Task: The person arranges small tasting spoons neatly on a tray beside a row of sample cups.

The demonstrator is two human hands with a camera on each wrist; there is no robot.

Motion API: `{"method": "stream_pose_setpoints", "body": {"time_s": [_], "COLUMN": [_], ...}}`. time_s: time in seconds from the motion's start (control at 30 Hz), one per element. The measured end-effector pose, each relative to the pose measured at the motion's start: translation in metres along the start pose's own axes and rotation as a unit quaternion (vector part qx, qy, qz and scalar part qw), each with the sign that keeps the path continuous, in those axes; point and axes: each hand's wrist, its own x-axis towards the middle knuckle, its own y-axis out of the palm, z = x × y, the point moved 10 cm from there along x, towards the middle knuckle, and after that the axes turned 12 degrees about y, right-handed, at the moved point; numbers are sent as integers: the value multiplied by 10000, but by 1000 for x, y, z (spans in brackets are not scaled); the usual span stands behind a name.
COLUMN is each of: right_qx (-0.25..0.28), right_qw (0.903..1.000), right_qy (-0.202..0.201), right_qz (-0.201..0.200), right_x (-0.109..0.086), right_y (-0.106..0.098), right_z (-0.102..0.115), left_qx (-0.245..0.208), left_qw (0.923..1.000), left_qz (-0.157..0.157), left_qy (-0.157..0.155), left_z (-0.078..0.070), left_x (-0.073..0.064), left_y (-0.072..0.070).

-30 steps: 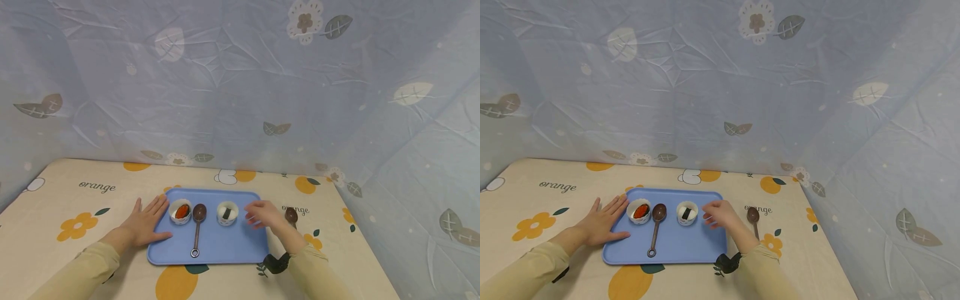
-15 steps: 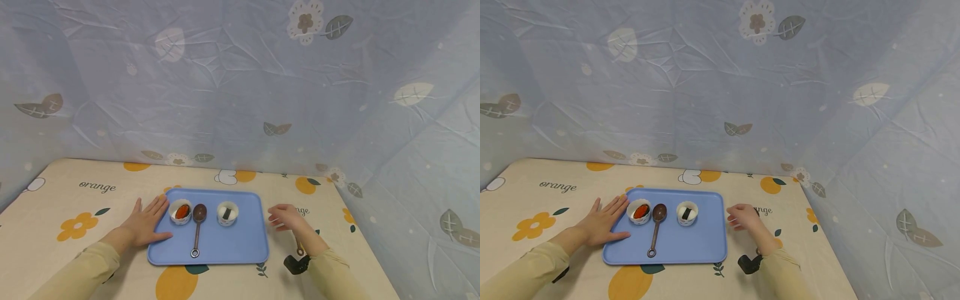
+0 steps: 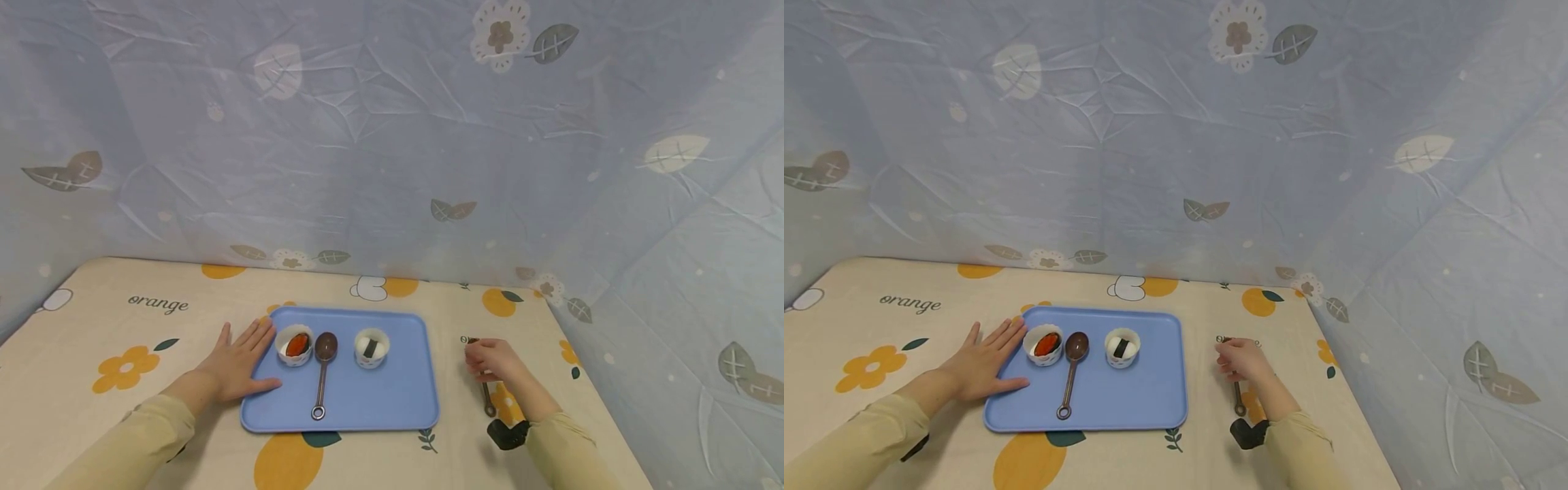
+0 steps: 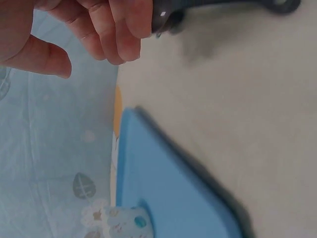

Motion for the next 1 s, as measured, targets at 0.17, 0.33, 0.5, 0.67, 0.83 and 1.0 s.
{"method": "stream_pose_setpoints", "body": {"time_s": [0.17, 0.33, 0.5, 0.67, 0.83, 1.0], "right_qx": [-37, -75, -91, -20, -11, -106], "right_qw": [9998, 9996, 9989, 9981, 9969, 9953], "right_qy": [125, 190, 334, 478, 644, 826], "right_qz": [-164, -213, -330, -388, -454, -495], "right_x": [0, 2, 8, 11, 17, 20], "right_y": [-11, -19, -26, -29, -31, -31], "right_z": [-9, -17, -28, -36, -47, -57], "left_qx": [19, 0, -16, -38, -43, -164], "left_qw": [10000, 10000, 10000, 10000, 10000, 9998], "left_qz": [75, 85, 75, 82, 82, 69], "left_qy": [-36, -41, -38, -41, -37, -78], "left_z": [0, 0, 1, 1, 1, 1], "left_x": [1, 0, 0, 0, 0, 0], "left_y": [-1, -1, -1, 0, 0, 1]}}
